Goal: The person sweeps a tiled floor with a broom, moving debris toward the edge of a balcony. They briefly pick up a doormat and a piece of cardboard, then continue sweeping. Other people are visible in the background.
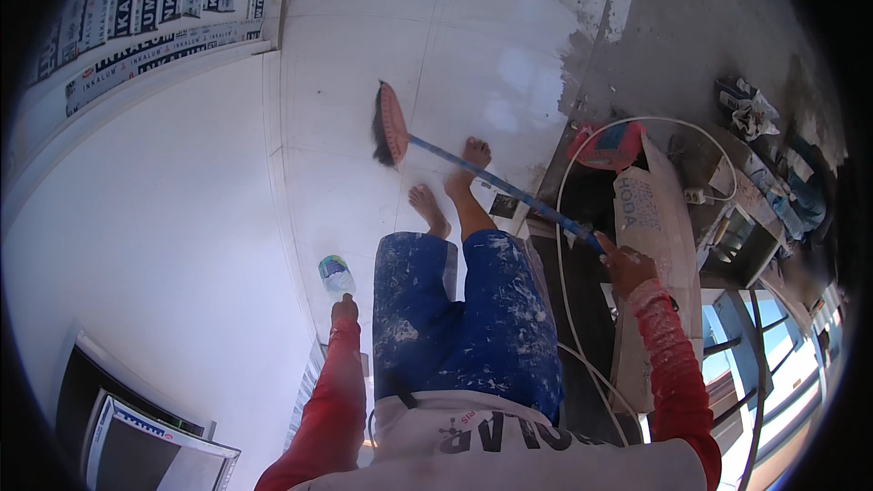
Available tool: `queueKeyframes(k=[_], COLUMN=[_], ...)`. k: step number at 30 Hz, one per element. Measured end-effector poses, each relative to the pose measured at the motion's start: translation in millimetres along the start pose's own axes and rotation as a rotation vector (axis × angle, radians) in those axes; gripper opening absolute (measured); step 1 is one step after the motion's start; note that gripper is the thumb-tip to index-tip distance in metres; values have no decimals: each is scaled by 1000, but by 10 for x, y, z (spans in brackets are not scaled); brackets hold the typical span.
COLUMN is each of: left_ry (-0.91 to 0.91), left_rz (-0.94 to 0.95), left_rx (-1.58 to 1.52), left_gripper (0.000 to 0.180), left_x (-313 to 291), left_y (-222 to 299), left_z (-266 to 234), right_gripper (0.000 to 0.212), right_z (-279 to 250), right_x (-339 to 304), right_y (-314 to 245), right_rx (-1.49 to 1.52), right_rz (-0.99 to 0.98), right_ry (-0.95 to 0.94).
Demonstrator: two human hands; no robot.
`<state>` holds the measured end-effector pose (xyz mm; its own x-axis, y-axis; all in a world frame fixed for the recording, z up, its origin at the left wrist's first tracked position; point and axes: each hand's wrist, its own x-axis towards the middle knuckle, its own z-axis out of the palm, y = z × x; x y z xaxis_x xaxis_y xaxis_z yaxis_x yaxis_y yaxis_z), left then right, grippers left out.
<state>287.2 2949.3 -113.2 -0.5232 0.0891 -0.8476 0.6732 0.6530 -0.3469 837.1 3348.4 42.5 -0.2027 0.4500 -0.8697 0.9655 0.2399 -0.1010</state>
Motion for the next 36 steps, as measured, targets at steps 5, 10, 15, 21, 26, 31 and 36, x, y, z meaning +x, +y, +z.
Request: queueKeyframes(k=[5, 10, 15, 21, 26, 31, 36], left_ry=[88, 236, -49, -152, -107, -178, -264], left_rz=[-321, -240, -307, -371, -211, -310, -337], left_rx=[-819, -491, -388, -366, -410, -396, -428], left_gripper=[44, 56, 58, 58, 57, 60, 63], left_x=[187, 28, -457, -626, -213, 334, 413], left_y=[577, 675, 546, 969, 1362, 1283, 916], left_z=[-744, -1244, -930, -900, -1488, -2094, -2563], right_gripper=[45, 44, 47, 46, 44, 43, 47], right_z=[391, 101, -573, -1108, -1928, -2632, -2418], right_x=[1190, 256, -949, -104, 1909, 3348, 2358], right_y=[-806, 1020, 1617, 49, -1928, -2621, -1295], right_rx=[8, -53, -111, 206, 11, -88, -172], right_rz=[60, 324, 452, 47, 25, 134, 348], right_ry=[-68, 99, 183, 383, 281, 63, -28])
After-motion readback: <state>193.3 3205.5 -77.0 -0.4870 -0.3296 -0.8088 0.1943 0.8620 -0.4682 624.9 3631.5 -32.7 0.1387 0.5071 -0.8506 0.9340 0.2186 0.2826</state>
